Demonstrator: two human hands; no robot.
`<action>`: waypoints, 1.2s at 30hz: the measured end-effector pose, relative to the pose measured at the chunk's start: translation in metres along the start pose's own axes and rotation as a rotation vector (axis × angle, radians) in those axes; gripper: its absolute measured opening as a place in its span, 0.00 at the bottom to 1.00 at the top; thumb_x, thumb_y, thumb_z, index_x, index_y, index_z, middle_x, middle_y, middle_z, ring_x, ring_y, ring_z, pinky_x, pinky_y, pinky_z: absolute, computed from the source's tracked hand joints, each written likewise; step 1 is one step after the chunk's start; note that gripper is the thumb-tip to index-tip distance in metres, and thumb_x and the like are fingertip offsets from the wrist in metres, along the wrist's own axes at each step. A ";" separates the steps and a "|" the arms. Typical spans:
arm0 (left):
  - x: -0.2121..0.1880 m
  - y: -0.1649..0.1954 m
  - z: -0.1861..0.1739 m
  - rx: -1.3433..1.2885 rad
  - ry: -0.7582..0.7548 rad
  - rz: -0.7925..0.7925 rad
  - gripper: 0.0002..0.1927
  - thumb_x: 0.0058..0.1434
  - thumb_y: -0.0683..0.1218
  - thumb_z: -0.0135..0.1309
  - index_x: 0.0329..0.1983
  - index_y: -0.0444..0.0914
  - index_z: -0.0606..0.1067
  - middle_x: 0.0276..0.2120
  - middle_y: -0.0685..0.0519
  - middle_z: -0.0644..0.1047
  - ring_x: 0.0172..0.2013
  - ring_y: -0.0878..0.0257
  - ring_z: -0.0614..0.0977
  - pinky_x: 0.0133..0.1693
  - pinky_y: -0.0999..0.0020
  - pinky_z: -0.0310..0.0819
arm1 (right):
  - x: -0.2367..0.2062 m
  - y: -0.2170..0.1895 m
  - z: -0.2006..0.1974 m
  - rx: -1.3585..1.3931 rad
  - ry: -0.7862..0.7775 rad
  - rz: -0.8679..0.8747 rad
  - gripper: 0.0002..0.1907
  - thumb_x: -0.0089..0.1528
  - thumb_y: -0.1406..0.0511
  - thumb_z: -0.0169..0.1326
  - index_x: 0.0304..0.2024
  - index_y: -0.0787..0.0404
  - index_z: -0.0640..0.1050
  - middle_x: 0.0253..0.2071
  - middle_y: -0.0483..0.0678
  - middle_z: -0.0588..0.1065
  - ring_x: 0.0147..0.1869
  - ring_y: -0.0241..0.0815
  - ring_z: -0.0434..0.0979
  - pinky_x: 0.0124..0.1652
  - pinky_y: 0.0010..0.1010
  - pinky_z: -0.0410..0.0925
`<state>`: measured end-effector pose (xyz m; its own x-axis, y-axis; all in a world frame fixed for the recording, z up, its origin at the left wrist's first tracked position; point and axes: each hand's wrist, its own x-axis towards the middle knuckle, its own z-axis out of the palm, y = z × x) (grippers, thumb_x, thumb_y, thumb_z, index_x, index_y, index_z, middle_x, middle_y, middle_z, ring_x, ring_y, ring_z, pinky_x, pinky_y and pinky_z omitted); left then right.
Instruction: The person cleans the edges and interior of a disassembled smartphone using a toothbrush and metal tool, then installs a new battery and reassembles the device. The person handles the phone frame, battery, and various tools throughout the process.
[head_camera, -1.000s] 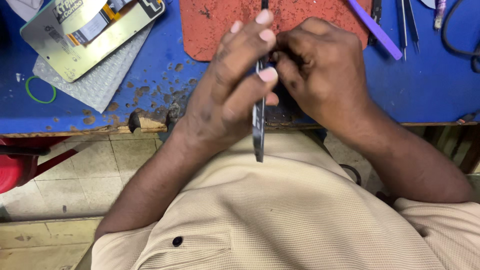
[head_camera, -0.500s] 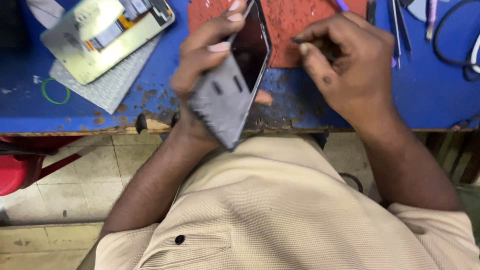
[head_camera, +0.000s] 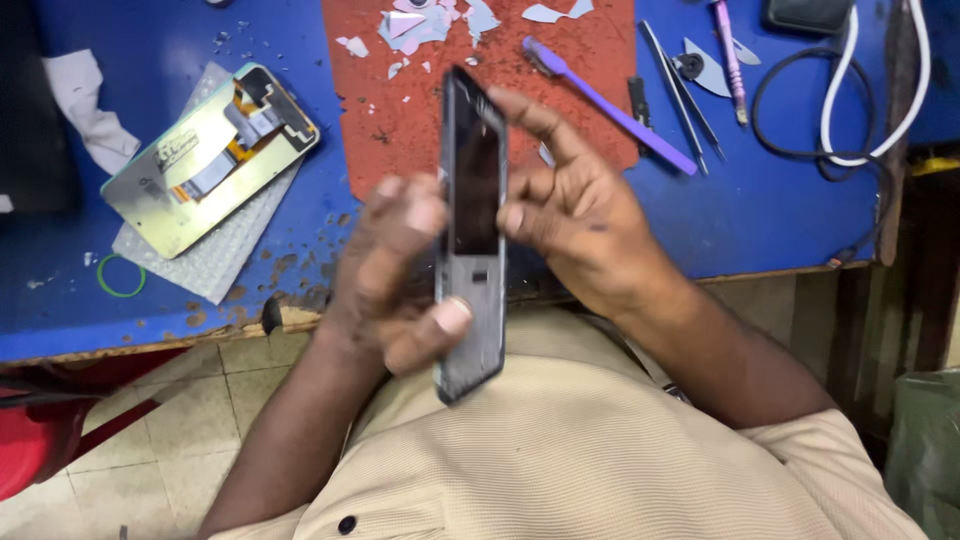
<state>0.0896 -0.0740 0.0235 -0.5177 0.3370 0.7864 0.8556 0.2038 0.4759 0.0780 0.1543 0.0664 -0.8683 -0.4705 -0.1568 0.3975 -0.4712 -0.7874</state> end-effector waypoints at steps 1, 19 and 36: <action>0.001 0.001 -0.003 -0.067 0.009 -0.169 0.35 0.72 0.43 0.56 0.78 0.40 0.54 0.77 0.45 0.55 0.76 0.51 0.60 0.75 0.54 0.53 | 0.001 -0.003 -0.002 0.015 0.029 -0.030 0.47 0.68 0.74 0.58 0.82 0.64 0.47 0.47 0.49 0.79 0.47 0.33 0.78 0.50 0.24 0.69; 0.028 0.005 -0.007 -1.231 0.592 -0.940 0.26 0.71 0.38 0.53 0.71 0.29 0.65 0.56 0.39 0.76 0.57 0.52 0.80 0.65 0.51 0.77 | 0.024 -0.033 -0.025 -2.072 0.313 -0.552 0.13 0.64 0.71 0.63 0.52 0.63 0.82 0.43 0.52 0.79 0.46 0.53 0.77 0.45 0.41 0.71; 0.042 -0.007 -0.050 -1.020 0.895 -0.698 0.20 0.75 0.32 0.49 0.68 0.29 0.64 0.57 0.42 0.76 0.57 0.54 0.77 0.63 0.55 0.74 | 0.005 -0.003 0.036 -1.736 0.089 -0.466 0.14 0.62 0.74 0.62 0.50 0.64 0.80 0.45 0.53 0.74 0.45 0.50 0.78 0.42 0.40 0.72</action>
<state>0.0617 -0.1071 0.0723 -0.9555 -0.2807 0.0908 0.2766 -0.7454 0.6065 0.0835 0.1266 0.0899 -0.8414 -0.4764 0.2551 -0.5402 0.7272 -0.4235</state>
